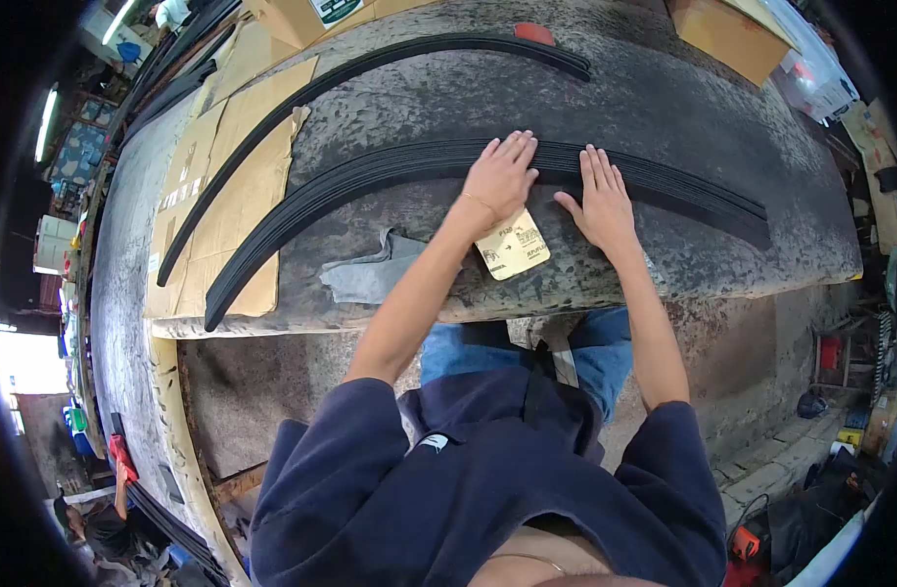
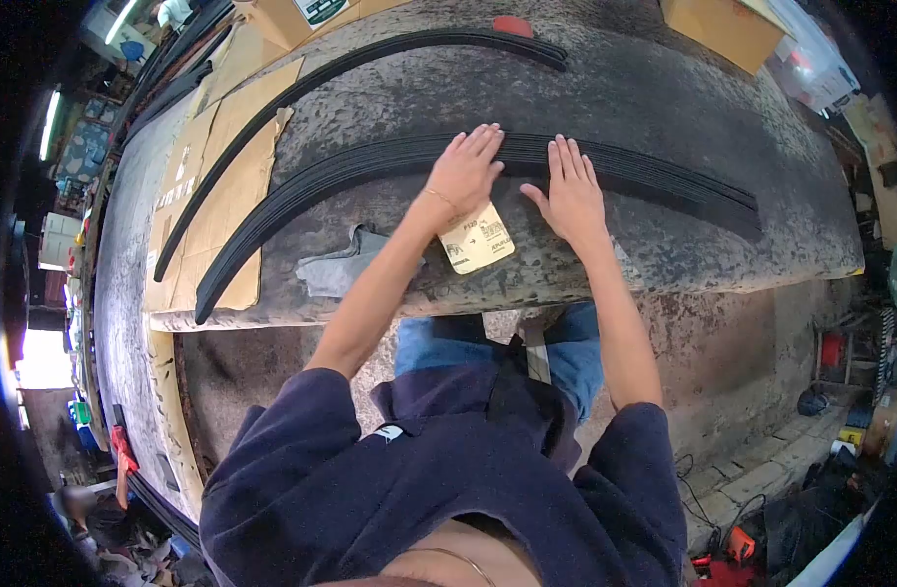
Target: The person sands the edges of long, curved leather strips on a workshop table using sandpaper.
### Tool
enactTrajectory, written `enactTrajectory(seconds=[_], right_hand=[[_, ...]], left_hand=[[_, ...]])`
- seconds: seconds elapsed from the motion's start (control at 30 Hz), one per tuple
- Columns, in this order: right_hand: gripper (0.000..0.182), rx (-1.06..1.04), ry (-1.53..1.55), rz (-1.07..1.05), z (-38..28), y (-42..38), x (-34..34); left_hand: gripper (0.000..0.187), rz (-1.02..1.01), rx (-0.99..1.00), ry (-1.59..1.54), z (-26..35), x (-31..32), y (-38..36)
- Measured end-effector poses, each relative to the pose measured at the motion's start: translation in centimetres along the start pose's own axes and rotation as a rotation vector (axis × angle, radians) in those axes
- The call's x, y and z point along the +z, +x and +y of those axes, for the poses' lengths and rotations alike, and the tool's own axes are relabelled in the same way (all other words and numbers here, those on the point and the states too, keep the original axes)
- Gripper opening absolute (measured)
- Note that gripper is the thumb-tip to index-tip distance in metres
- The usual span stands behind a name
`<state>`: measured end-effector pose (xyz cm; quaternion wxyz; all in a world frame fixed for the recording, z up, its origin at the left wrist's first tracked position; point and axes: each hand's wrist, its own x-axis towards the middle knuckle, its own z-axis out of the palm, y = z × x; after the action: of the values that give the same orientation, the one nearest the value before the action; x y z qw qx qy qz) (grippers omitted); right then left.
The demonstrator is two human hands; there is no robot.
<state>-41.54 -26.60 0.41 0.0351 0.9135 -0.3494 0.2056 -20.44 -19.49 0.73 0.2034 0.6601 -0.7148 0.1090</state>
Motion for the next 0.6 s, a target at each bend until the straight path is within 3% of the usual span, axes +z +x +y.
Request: enactTrajectory(seconds=[0.07, 0.17, 0.23, 0.27, 0.3, 0.37, 0.47, 0.57, 0.6], right_hand=[[0.085, -0.005, 0.011, -0.006, 0.8, -0.1, -0.3], [0.084, -0.009, 0.039, -0.032, -0.2, -0.1, -0.7], [0.083, -0.006, 0.143, -0.088, -3.3, -0.3, -3.4], [0.083, -0.104, 0.194, -0.092, -6.0, -0.7, -5.6], [0.081, -0.123, 0.399, -0.143, -9.1, -1.3, -7.5], [0.073, -0.206, 0.397, -0.164, -12.4, -4.5, -4.2], [0.059, -0.133, 0.410, -0.076, -12.5, -4.2, -2.1], [0.048, -0.222, 0.395, -0.133, -11.4, -4.1, -2.7], [0.044, -0.183, 0.451, -0.066, -10.7, -3.9, -5.1]], left_hand=[[0.052, -0.122, 0.014, 0.104, -1.2, -1.3, 0.1], [0.053, -0.075, 0.034, 0.131, -2.6, -1.1, -0.4], [0.056, -0.083, 0.033, 0.178, -2.2, -1.6, -0.5], [0.058, -0.071, 0.005, 0.129, -2.2, -1.5, -0.4], [0.058, -0.072, 0.004, 0.118, -2.4, -1.1, -0.3], [0.059, 0.012, -0.030, 0.049, -2.4, -0.4, -0.3], [0.064, 0.039, -0.016, 0.056, -2.7, -0.9, 0.1], [0.071, 0.057, -0.023, 0.000, -2.9, -0.5, -0.4], [0.073, 0.017, -0.095, -0.065, -2.7, -1.2, 0.1]])
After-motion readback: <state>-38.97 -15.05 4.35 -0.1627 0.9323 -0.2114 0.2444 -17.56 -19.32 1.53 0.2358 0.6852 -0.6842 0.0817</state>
